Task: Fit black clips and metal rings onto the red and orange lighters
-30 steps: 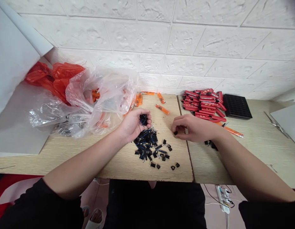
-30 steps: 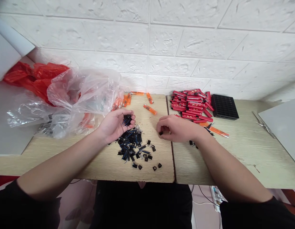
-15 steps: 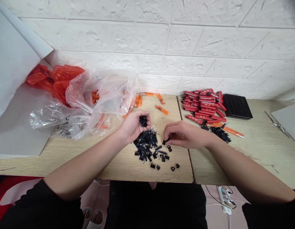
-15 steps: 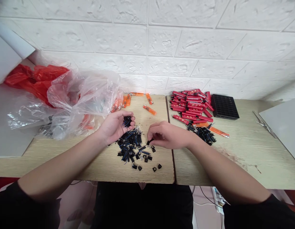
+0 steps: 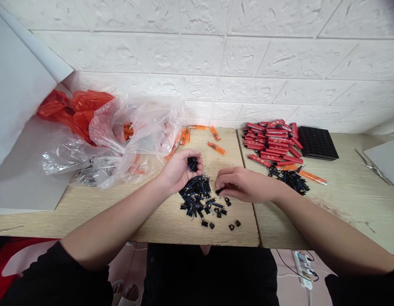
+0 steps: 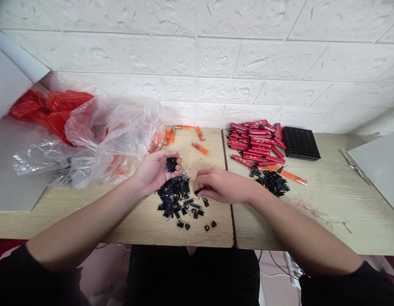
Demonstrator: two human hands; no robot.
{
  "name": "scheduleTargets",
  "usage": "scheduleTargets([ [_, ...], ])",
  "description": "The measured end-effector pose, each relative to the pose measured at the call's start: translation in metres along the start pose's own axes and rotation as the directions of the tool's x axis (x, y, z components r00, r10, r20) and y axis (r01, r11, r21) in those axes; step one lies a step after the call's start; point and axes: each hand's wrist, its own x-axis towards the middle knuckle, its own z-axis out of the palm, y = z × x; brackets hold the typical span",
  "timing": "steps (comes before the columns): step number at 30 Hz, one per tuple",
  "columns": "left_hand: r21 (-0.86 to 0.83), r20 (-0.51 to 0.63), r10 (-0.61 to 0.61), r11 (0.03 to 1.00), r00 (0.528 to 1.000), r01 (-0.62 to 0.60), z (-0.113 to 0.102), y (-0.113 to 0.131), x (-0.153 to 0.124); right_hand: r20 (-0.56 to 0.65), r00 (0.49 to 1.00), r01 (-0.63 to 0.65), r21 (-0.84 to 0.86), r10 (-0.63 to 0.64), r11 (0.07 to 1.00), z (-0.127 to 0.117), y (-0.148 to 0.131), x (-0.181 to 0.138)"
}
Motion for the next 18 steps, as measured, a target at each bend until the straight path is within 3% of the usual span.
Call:
scheduleTargets([
  [6,0.02,0.037,-0.03,0.999,0.999,0.03,0.002,0.0,-0.003,-0.04,0.999,-0.007,-0.018,0.006,1.0,-0.003,0.003,-0.002],
  [10,0.024,0.084,-0.079,0.997,0.993,0.077,0.003,0.0,-0.006,-0.171,0.985,0.017,-0.03,-0.022,0.999,-0.007,-0.002,0.001],
  [12,0.025,0.116,-0.103,0.995,0.988,0.101,0.002,-0.002,-0.006,-0.292,0.955,0.047,-0.037,-0.056,0.998,-0.005,-0.007,0.004],
  [15,0.044,0.174,-0.136,0.99,0.975,0.13,0.002,-0.006,-0.006,-0.48,0.871,0.076,-0.08,-0.105,0.994,0.004,-0.011,0.011],
  [18,0.081,0.262,-0.165,0.986,0.951,0.149,0.002,-0.011,-0.006,-0.55,0.82,0.1,-0.133,-0.157,0.986,0.014,-0.011,0.018],
])
